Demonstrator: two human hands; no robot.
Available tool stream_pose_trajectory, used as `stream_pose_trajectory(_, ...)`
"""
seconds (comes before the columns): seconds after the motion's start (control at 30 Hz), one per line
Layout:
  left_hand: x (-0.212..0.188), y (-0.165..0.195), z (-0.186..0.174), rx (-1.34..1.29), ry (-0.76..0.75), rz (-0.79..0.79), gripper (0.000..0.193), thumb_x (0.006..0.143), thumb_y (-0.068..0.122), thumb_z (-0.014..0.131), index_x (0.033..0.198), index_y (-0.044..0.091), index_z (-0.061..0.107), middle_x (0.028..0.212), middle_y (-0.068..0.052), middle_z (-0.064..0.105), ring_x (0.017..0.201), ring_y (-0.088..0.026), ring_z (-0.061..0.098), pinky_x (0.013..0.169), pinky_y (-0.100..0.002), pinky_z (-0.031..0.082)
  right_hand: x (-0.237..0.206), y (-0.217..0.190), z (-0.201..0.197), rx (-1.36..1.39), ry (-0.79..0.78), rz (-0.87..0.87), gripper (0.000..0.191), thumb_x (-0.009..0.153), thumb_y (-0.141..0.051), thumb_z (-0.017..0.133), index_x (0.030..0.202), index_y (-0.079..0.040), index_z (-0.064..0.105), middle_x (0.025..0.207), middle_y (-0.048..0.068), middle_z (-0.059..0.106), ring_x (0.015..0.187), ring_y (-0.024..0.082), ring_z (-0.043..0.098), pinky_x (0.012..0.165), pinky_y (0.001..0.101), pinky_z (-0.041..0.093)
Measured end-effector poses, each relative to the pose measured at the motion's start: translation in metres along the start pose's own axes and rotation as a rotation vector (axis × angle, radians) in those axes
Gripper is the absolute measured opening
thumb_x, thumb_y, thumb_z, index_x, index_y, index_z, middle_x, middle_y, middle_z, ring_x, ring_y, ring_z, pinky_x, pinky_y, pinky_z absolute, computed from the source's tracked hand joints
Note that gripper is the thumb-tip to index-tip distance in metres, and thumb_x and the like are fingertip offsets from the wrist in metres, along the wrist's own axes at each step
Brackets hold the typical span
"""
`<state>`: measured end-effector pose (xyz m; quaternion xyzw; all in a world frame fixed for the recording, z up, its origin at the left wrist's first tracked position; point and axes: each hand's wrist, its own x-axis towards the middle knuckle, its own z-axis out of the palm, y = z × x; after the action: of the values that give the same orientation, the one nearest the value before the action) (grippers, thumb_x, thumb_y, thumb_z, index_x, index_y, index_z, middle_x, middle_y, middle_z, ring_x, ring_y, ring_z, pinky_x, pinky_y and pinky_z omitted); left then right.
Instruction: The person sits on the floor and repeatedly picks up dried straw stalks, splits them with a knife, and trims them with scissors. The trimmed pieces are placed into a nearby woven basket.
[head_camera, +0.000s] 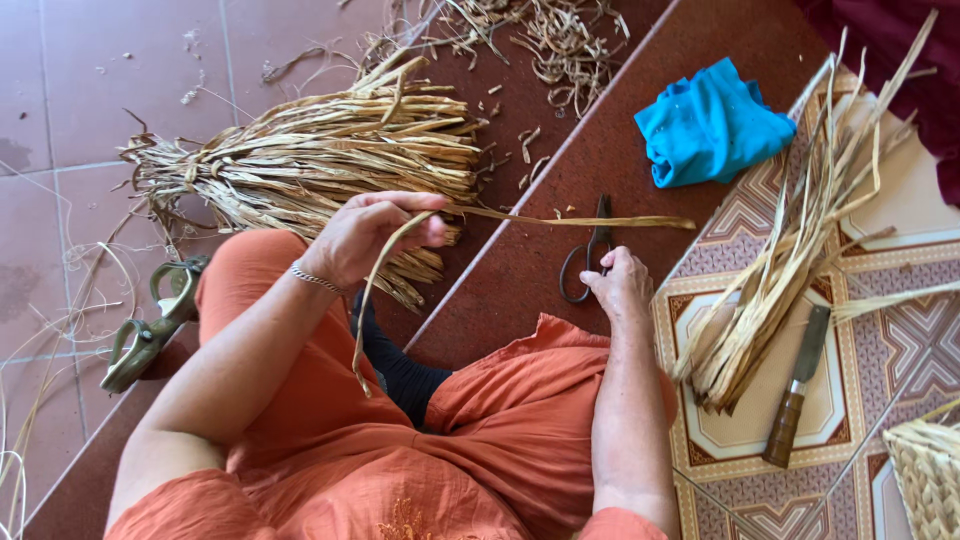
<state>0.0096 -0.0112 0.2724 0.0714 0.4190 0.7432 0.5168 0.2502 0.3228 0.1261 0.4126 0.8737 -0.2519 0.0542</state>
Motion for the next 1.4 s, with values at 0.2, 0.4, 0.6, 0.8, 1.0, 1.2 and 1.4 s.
stream_pose_trajectory(0.2, 0.019, -0.012, -0.010, 0.074, 0.019, 0.123, 0.024, 0.100, 0.011, 0.062, 0.119, 0.000, 0.070, 0.100, -0.010, 0.076, 0.093, -0.019, 0.073, 0.091, -0.036, 0.061, 0.000, -0.013, 0.002, -0.074, -0.028, 0.035, 0.041, 0.074, -0.022, 0.084, 0.108, -0.011, 0.064, 0.108, 0.023, 0.072, 0.103, 0.043, 0.068, 0.092, 0.0517, 0.053)
stream_pose_trajectory(0.4, 0.038, -0.040, -0.040, 0.342, 0.199, 0.242, 0.019, 0.103, 0.018, 0.067, 0.107, 0.001, 0.075, 0.096, -0.002, 0.075, 0.080, -0.005, 0.065, 0.075, -0.023, 0.056, -0.006, -0.020, -0.001, -0.106, -0.029, 0.050, 0.039, 0.077, -0.020, 0.081, 0.110, -0.008, 0.064, 0.108, 0.022, 0.073, 0.104, 0.041, 0.070, 0.093, 0.0500, 0.054)
stream_pose_trajectory(0.6, 0.052, -0.055, -0.043, 0.398, 0.223, 0.226, 0.024, 0.097, 0.021, 0.072, 0.112, 0.003, 0.076, 0.090, -0.001, 0.075, 0.074, -0.004, 0.063, 0.065, -0.020, 0.053, -0.003, -0.024, -0.003, -0.098, -0.034, 0.097, 0.048, 0.072, -0.018, 0.084, 0.115, -0.007, 0.065, 0.112, 0.021, 0.073, 0.107, 0.037, 0.070, 0.095, 0.0461, 0.055)
stream_pose_trajectory(0.8, 0.058, -0.058, -0.044, 0.541, 0.359, 0.252, 0.026, 0.098, 0.024, 0.072, 0.113, 0.003, 0.078, 0.084, 0.002, 0.068, 0.069, -0.004, 0.055, 0.058, -0.021, 0.046, -0.017, -0.025, -0.020, -0.080, -0.145, 0.164, 0.061, 0.069, -0.019, 0.087, 0.122, -0.005, 0.060, 0.106, 0.021, 0.073, 0.099, 0.032, 0.072, 0.092, 0.0421, 0.055)
stream_pose_trajectory(1.0, 0.060, -0.061, -0.050, 0.638, 0.405, 0.320, 0.024, 0.098, 0.023, 0.073, 0.109, 0.002, 0.078, 0.084, 0.003, 0.070, 0.073, -0.003, 0.058, 0.061, -0.020, 0.049, -0.062, -0.017, -0.051, 0.178, -0.181, 0.167, 0.085, 0.066, -0.047, 0.088, 0.136, -0.009, 0.057, 0.102, 0.016, 0.078, 0.091, 0.027, 0.077, 0.085, 0.0429, 0.058)
stream_pose_trajectory(1.2, 0.060, -0.070, -0.039, 0.738, 0.324, 0.346, 0.023, 0.097, 0.022, 0.073, 0.110, 0.002, 0.078, 0.087, 0.001, 0.074, 0.076, -0.002, 0.062, 0.064, -0.020, 0.052, -0.083, -0.028, -0.038, 0.766, -0.407, -0.246, 0.096, 0.079, -0.070, 0.067, 0.151, -0.008, 0.051, 0.105, 0.003, 0.069, 0.084, 0.010, 0.069, 0.066, 0.0253, 0.057)
stream_pose_trajectory(1.4, 0.053, -0.073, -0.017, 0.878, 0.299, 0.257, 0.021, 0.096, 0.022, 0.073, 0.106, 0.004, 0.078, 0.083, -0.002, 0.073, 0.069, -0.006, 0.064, 0.059, -0.024, 0.054, -0.071, -0.079, -0.002, 0.965, -0.458, -0.456, 0.095, 0.090, -0.070, 0.063, 0.155, -0.003, 0.045, 0.085, -0.007, 0.054, 0.072, 0.002, 0.050, 0.064, 0.0200, 0.045)
